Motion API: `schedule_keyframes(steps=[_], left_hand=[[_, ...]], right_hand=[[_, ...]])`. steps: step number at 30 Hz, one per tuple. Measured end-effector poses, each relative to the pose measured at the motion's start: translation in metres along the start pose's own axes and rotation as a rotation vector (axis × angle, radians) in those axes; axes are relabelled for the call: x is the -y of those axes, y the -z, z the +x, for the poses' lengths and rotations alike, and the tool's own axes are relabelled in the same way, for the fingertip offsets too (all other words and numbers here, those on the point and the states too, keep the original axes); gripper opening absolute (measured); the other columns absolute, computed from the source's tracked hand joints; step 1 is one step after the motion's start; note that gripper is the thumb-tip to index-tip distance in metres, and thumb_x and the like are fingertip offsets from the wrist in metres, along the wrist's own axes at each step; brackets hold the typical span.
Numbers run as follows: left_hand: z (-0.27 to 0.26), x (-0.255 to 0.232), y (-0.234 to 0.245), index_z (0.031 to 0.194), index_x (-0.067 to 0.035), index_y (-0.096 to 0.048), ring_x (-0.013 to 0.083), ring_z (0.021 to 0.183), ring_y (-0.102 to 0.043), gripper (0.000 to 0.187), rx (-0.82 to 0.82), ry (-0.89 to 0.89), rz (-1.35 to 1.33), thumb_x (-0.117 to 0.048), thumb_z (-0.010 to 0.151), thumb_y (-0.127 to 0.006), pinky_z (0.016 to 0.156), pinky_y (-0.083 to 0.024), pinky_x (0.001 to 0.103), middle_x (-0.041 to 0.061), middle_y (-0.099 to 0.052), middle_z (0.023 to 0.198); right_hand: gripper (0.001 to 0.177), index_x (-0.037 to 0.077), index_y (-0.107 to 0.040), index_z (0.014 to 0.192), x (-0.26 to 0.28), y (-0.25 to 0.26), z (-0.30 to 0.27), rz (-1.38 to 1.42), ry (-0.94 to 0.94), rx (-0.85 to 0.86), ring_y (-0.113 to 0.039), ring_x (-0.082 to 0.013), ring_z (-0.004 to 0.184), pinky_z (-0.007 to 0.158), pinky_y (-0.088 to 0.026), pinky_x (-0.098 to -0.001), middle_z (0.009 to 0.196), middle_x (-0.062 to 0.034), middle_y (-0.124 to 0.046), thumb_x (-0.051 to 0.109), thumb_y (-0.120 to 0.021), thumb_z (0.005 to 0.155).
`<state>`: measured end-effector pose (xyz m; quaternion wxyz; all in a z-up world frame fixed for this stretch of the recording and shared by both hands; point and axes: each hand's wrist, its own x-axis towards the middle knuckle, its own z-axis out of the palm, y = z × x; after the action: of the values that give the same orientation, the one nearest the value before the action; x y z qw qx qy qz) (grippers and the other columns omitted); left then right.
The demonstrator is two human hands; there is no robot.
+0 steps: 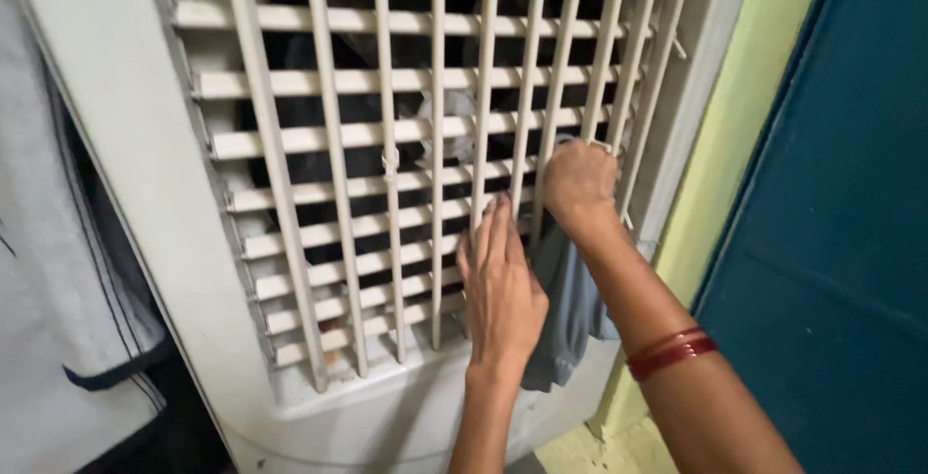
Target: The person wipes the front grille of a standing air cooler with a grey cloth. They systematically clean the vertical and horizontal bars across the entire grille surface, moving from top to bottom and side to side.
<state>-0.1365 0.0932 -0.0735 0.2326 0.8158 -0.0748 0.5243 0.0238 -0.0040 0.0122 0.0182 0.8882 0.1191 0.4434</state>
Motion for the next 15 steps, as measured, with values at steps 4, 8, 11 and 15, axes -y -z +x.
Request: schedule_keyframes(steps=[4, 8, 11, 15], left_hand=[[0.001, -0.005, 0.002, 0.140, 0.013, -0.050, 0.0317, 0.146, -0.038, 0.062, 0.015, 0.011, -0.001, 0.002, 0.080, -0.061, 0.119, -0.024, 0.057, 0.019, -0.044, 0.156], [0.000, -0.006, 0.012, 0.138, 0.016, -0.050, 0.0352, 0.146, -0.036, 0.063, 0.046, -0.010, -0.018, -0.001, 0.079, -0.064, 0.121, -0.023, 0.056, 0.025, -0.044, 0.154], [-0.002, -0.005, 0.016, 0.136, 0.015, -0.051, 0.0363, 0.147, -0.036, 0.059, 0.105, -0.014, -0.019, -0.002, 0.080, -0.065, 0.121, -0.023, 0.056, 0.025, -0.044, 0.153], [-0.004, -0.003, 0.018, 0.136, 0.015, -0.051, 0.0383, 0.145, -0.036, 0.061, 0.120, -0.031, -0.023, -0.001, 0.079, -0.064, 0.120, -0.023, 0.056, 0.027, -0.043, 0.153]], right_hand=[[0.014, 0.004, -0.074, 0.081, 0.001, -0.009, -0.039, 0.093, 0.060, -0.283, -0.071, -0.0390, 0.074, 0.063, -0.059, -0.0473, 0.094, -0.0186, -0.074, 0.007, -0.061, 0.082], [0.016, 0.000, -0.072, 0.087, 0.021, -0.013, -0.085, 0.187, -0.131, -0.199, -0.067, -0.0423, 0.080, 0.065, -0.059, -0.0486, 0.090, -0.0260, -0.069, 0.009, -0.061, 0.093], [0.012, -0.001, -0.072, 0.088, 0.019, -0.008, -0.096, 0.203, -0.071, -0.176, -0.066, -0.0452, 0.096, 0.072, -0.059, -0.0513, 0.092, -0.0216, -0.071, 0.007, -0.064, 0.082], [0.020, -0.001, -0.072, 0.084, -0.001, -0.002, -0.111, 0.299, 0.019, -0.120, -0.065, -0.0450, 0.103, 0.079, -0.058, -0.0525, 0.095, -0.0232, -0.071, 0.004, -0.069, 0.065]])
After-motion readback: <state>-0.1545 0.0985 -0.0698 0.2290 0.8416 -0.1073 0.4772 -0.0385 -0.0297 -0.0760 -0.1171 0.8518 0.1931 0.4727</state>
